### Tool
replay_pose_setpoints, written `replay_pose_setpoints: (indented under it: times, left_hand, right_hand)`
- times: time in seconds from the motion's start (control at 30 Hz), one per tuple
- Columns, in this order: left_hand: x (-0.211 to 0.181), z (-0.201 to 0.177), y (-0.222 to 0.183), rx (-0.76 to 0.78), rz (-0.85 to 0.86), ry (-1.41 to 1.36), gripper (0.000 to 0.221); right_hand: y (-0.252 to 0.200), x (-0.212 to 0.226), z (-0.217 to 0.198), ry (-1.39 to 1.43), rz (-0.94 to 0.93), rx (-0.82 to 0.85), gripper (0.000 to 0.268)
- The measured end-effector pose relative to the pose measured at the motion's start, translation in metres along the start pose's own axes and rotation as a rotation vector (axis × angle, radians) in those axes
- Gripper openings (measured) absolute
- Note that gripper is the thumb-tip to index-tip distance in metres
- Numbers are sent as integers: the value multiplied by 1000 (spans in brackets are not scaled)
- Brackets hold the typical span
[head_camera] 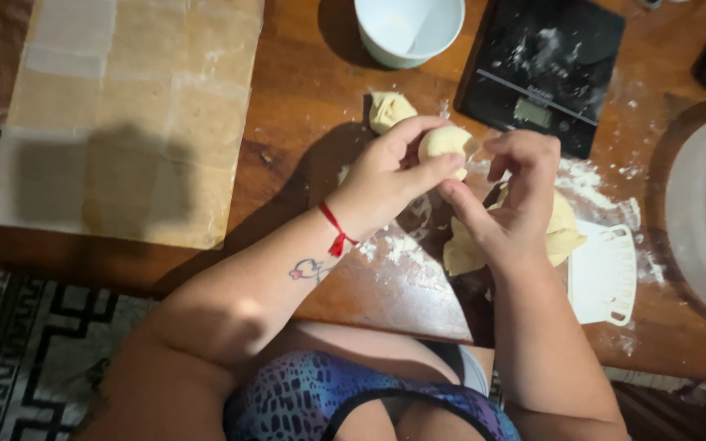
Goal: Weighing dough pieces on a scale, rolling them into balls, and placing them on a tray lined with parchment paper.
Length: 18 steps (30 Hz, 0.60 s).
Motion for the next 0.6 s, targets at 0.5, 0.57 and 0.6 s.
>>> replay_pose_setpoints:
  times: [0.5,0.57,0.6]
  left_hand:
    - [-11,21,2,238,127,304,38]
    - [-2,13,5,195,83,294,31]
    - [3,7,8,149,35,285,27]
  right_hand:
    - [-3,22,18,-267,-193,183,23]
    - [-3,20,17,-151,-115,174,37]
    - [-2,17,17,-28,-35,169,53]
Point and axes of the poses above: each hand's wrist, its own y-axis towards the middle knuckle, its own z-axis out of the palm, x = y × z, the point moved 10 cm from there along y, towards the middle knuckle, and after that the axes turned 12 degrees about -x, right-handed, at the moved point
